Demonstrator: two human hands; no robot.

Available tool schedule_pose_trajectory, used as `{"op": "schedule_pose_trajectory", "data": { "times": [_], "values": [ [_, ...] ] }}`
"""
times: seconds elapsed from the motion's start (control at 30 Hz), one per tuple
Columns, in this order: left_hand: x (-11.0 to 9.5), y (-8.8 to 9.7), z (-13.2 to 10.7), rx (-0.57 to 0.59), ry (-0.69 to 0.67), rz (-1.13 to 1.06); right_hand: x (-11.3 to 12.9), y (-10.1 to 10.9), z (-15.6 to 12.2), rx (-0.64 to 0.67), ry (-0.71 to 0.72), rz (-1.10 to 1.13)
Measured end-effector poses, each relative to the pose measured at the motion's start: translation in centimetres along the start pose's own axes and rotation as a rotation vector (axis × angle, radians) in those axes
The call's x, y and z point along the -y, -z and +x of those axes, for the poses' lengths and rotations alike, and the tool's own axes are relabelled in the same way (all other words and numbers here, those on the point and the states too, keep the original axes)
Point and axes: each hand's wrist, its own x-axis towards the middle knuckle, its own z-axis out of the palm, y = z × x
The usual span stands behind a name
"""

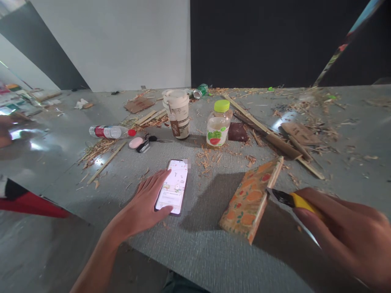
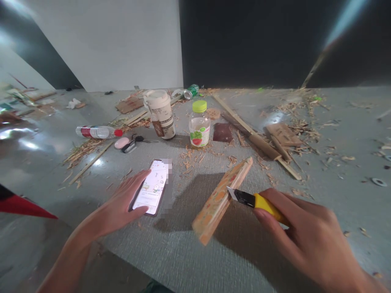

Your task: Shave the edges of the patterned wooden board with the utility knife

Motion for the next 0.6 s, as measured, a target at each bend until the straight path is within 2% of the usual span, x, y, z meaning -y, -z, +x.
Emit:
{"op": "schedule_pose_trajectory", "data": {
  "times": [0.17,0.43,0.6],
  "values": [
    [0.0,-0.2,0.0,-0.003,-0.013,-0.007,0.1,0.1,0.0,0.0,-0.003,0.023],
    [1.1,0.7,-0.4,0.04,-0.124,-0.12,0.2,0.1,0.3,-0.019,0.095,-0.058],
    [1.3,1.0,-0.4,0.049,-0.123,-0.155,0.3,0.1,0.4,-0.033,0.139,-0.091]
  ]
}}
